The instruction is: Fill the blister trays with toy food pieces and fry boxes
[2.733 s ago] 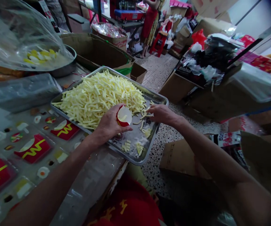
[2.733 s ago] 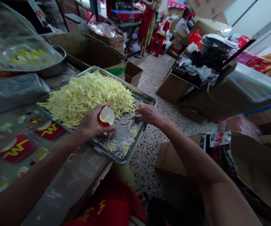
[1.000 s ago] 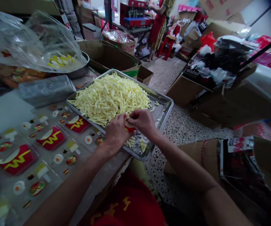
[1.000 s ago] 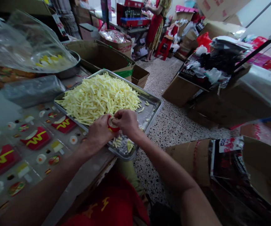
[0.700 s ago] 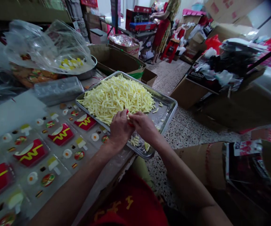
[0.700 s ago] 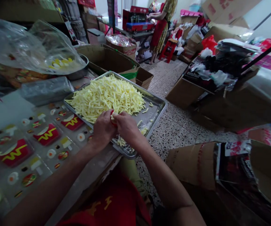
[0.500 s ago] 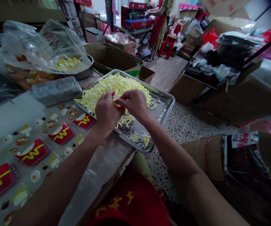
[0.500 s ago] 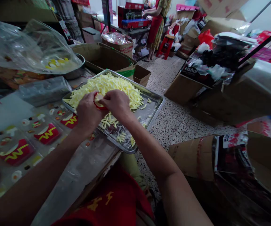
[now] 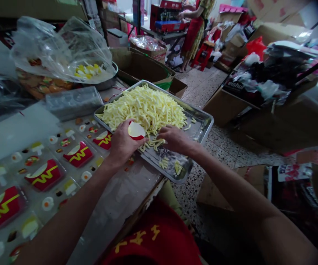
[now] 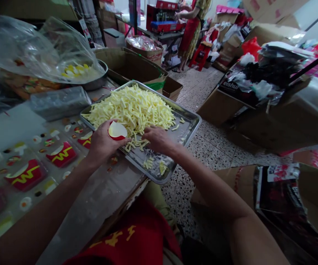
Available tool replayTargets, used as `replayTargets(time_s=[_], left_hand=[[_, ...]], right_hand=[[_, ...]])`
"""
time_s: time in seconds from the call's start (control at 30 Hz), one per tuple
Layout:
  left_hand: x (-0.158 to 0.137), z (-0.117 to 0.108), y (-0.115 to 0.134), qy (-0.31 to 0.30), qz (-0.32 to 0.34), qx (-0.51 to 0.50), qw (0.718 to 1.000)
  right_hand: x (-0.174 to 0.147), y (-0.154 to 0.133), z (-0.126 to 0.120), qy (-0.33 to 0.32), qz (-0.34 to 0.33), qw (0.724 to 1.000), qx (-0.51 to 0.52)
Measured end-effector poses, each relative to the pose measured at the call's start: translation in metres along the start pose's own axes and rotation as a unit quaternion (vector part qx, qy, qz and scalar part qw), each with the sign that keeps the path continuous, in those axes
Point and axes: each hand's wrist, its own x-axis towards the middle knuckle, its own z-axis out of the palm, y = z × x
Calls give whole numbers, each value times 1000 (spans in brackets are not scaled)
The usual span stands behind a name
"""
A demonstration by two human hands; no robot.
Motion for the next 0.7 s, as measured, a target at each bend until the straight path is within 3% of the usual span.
replayTargets(time_s=[0.1,0.17,0.23,0.3,0.37,0.4,0.43,0.5,0.6,0.7], left_hand=[[-1,-6,0,-8,10,-13,1000],[-4,-11,-1,-11,-3,-12,1000],[-7,-15,-3,-16,-22,-9,1000],[-10,-18,-5,-25,-34,-9,999],[-13,-18,-5,-40,-38,-12,998],[-15,-17,-4,-50,-39,-15,998],[-16,-16,-3,-62,-38,-17,997],[-19,-13,0,-80,-37,-18,996],[-22,-13,5,-90,-44,-16,995],[-21,-19,6,-88,-53,-9,995]], right_hand=[[-13,4,30,15,61,998,-23],[-20,7,39,68,147,982,95],[-29,14,37,105,205,929,291],[-39,21,28,101,241,850,457],[-51,28,19,74,269,796,537],[-56,32,15,61,277,787,547],[-61,36,11,54,284,790,541],[-67,46,5,60,299,826,475],[-68,57,-6,68,311,915,248],[-57,47,-15,118,289,949,39]])
